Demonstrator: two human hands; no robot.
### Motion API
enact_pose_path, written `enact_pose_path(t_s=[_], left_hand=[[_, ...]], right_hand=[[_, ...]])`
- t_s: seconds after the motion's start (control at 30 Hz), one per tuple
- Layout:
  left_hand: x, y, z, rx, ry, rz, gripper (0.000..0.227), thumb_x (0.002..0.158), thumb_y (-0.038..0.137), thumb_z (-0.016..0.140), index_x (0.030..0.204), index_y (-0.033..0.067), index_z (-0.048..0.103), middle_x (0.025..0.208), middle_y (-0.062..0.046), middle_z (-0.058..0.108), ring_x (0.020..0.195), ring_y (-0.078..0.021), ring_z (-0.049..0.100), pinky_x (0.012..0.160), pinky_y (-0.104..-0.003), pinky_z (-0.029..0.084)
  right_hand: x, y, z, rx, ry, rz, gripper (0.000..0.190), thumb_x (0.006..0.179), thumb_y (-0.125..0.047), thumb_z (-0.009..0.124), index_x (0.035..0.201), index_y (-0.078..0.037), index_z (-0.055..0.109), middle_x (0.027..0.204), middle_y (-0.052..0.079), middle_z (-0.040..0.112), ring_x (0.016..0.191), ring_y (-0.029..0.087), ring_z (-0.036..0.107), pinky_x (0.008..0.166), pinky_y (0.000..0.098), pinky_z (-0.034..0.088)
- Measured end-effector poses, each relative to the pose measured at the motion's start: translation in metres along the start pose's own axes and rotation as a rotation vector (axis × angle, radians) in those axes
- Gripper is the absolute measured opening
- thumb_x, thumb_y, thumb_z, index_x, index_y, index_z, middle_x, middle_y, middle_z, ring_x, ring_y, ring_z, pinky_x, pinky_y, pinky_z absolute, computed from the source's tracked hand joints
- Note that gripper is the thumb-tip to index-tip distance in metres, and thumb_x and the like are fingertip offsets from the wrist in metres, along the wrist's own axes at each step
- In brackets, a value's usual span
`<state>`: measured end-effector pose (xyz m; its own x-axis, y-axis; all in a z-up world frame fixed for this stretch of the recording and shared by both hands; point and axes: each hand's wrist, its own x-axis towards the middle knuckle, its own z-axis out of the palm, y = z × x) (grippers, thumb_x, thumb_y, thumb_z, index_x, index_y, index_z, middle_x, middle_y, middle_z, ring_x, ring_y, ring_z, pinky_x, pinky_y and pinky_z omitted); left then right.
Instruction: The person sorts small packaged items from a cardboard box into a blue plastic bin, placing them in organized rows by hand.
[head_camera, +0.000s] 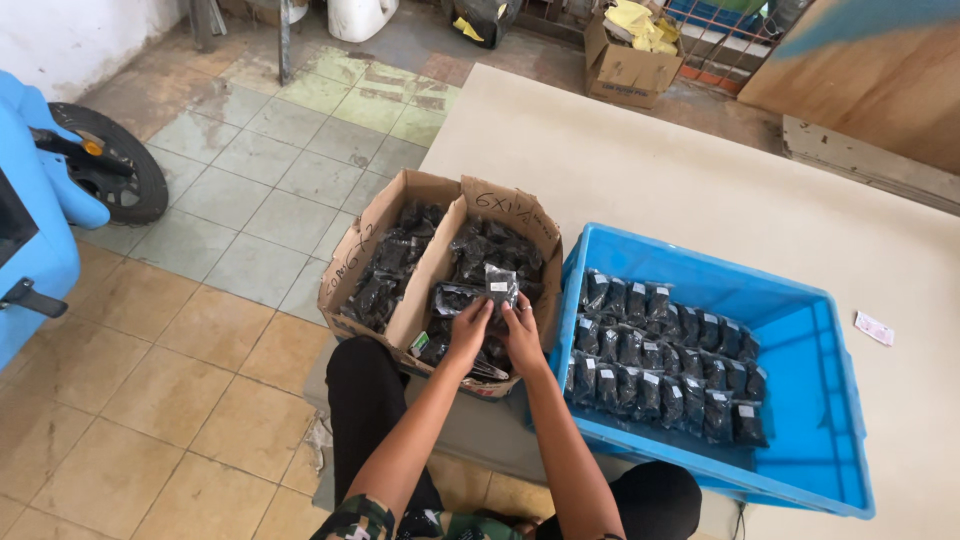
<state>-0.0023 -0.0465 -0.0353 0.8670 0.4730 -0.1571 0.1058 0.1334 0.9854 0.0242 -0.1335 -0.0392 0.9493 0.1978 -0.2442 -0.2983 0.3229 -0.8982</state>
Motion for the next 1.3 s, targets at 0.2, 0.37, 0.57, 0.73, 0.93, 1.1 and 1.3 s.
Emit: enact_pose_path(t_s=[0.2, 0.37, 0.57, 0.73, 0.93, 1.1, 1.3], left_hand=[[-0.003, -0.008, 0.016, -0.076, -0.016, 0.027, 0.039, 0.083, 0.031, 0.060, 0.110, 0.0040, 0.059, 0.111, -0.019, 0.057, 0.109, -0.0276, 0.051, 0.090, -0.037, 0.043], [0.007, -0.016, 0.059, -0.095, -0.055, 0.070, 0.036, 0.084, 0.028, 0.059, 0.110, 0.0020, 0.059, 0.110, -0.021, 0.057, 0.108, -0.0281, 0.051, 0.090, -0.037, 0.044], [-0.002, -0.008, 0.152, -0.010, -0.216, 0.057, 0.038, 0.084, 0.029, 0.056, 0.113, 0.0041, 0.058, 0.109, -0.018, 0.059, 0.105, -0.0268, 0.054, 0.088, -0.035, 0.046], [-0.001, -0.044, 0.253, -0.012, -0.379, 0.053, 0.040, 0.082, 0.026, 0.061, 0.112, 0.0006, 0.056, 0.105, -0.022, 0.059, 0.102, -0.0334, 0.055, 0.086, -0.039, 0.046], [0.020, -0.115, 0.344, 0.215, -0.497, 0.114, 0.031, 0.082, 0.025, 0.060, 0.102, 0.0015, 0.061, 0.091, -0.020, 0.063, 0.092, -0.0327, 0.060, 0.077, -0.037, 0.050], [0.044, -0.155, 0.395, 0.444, -0.556, 0.225, 0.024, 0.081, 0.035, 0.059, 0.080, 0.0122, 0.064, 0.074, -0.008, 0.064, 0.081, -0.0257, 0.062, 0.065, -0.032, 0.050], [0.075, -0.152, 0.408, 0.991, -0.602, 0.492, 0.033, 0.082, 0.040, 0.050, 0.090, 0.0110, 0.064, 0.122, -0.005, 0.052, 0.123, -0.0268, 0.036, 0.091, -0.046, 0.036]], right_hand=[[-0.005, -0.011, -0.008, -0.033, 0.014, -0.025, 0.042, 0.089, -0.018, 0.048, 0.130, -0.015, 0.038, 0.122, 0.019, 0.046, 0.107, 0.028, 0.048, 0.084, 0.0504, 0.045], [0.009, -0.025, -0.046, -0.045, 0.046, -0.085, 0.040, 0.090, -0.017, 0.048, 0.129, -0.015, 0.040, 0.121, 0.018, 0.047, 0.110, 0.027, 0.045, 0.089, 0.0478, 0.042], [0.021, -0.070, -0.123, -0.064, 0.186, -0.175, 0.037, 0.090, -0.017, 0.047, 0.127, -0.013, 0.041, 0.118, 0.017, 0.051, 0.110, 0.023, 0.046, 0.094, 0.0427, 0.039], [0.034, -0.090, -0.217, -0.113, 0.325, -0.210, 0.043, 0.088, -0.015, 0.052, 0.129, -0.012, 0.040, 0.117, 0.018, 0.052, 0.109, 0.022, 0.047, 0.095, 0.0406, 0.038], [0.068, -0.091, -0.309, -0.136, 0.448, -0.147, 0.052, 0.081, -0.010, 0.061, 0.129, -0.010, 0.040, 0.110, 0.013, 0.057, 0.099, 0.018, 0.053, 0.089, 0.0351, 0.043], [0.104, -0.073, -0.378, -0.435, 0.599, -0.017, 0.049, 0.081, -0.026, 0.063, 0.127, -0.019, 0.047, 0.119, 0.009, 0.054, 0.110, 0.021, 0.051, 0.093, 0.0335, 0.041], [0.149, -0.046, -0.416, -0.491, 0.634, -0.021, 0.049, 0.080, -0.022, 0.064, 0.126, -0.013, 0.050, 0.117, 0.015, 0.056, 0.113, 0.025, 0.049, 0.094, 0.0349, 0.041]])
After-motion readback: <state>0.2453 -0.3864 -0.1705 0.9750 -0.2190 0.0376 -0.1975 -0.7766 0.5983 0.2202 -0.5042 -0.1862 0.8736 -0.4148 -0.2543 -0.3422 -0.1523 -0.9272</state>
